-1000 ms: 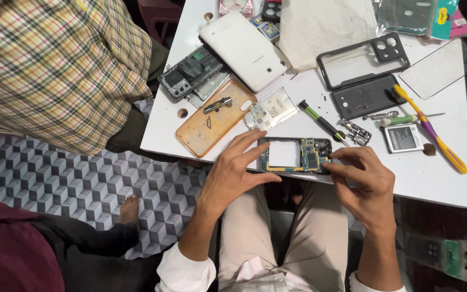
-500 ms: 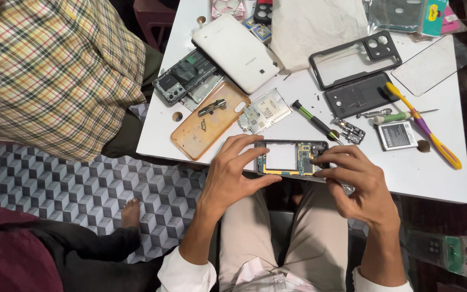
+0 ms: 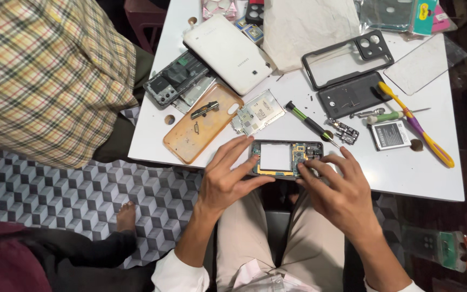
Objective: The person disassembles a mobile phone, removes the battery and motherboard, and uses a yellow plastic tool to scrape and clean the motherboard. The person then places the cleaned motherboard back into the phone frame.
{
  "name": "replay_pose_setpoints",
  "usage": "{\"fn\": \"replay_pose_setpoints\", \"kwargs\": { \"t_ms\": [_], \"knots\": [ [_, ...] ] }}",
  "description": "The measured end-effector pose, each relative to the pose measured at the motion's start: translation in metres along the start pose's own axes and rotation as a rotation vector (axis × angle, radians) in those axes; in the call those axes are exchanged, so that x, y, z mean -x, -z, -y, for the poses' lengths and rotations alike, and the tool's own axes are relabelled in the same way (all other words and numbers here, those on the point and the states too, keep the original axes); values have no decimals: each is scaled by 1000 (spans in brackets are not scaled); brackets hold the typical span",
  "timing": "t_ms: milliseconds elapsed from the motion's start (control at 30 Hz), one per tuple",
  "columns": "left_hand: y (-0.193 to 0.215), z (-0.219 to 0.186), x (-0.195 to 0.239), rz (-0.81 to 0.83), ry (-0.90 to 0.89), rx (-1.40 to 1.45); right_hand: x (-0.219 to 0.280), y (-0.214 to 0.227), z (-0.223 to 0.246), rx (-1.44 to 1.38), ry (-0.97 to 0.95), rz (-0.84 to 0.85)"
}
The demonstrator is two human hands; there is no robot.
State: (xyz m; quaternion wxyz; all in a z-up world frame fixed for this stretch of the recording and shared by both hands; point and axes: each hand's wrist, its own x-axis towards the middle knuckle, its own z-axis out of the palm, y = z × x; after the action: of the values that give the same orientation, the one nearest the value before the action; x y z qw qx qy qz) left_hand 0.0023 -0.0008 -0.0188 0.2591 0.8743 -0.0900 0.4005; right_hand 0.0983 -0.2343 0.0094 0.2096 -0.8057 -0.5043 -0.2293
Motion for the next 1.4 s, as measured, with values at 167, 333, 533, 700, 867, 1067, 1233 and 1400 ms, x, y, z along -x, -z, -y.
{"fn": "replay_pose_setpoints", "kwargs": {
  "t_ms": [167, 333, 533, 700, 867, 1067, 1233, 1400],
  "knots": [
    [-13, 15, 16, -22, -153, -62, 12, -10, 5, 49, -17, -45],
    [-19, 17, 23, -88, -270, -112, 19, -15, 7, 11, -71, -33],
    [-20, 10, 18, -131, -252, -75, 18, -19, 1, -109, -101, -108],
    [-18, 7, 11, -84, -248, -29, 21, -9, -7, -186, -122, -72],
    [-8, -1, -1, -7, -234, 2, 6, 7, -5, -114, -272, -5],
    [-7, -8, -3, -19, -182, 33, -6, 11, 5, -26, -303, 51],
    [-10, -11, 0, -33, -155, 39, -4, 9, 1, -67, -340, 58],
    [-4, -20, -9, 12, -94, -22, 2, 6, -6, -270, -426, -40]
  ]
}}
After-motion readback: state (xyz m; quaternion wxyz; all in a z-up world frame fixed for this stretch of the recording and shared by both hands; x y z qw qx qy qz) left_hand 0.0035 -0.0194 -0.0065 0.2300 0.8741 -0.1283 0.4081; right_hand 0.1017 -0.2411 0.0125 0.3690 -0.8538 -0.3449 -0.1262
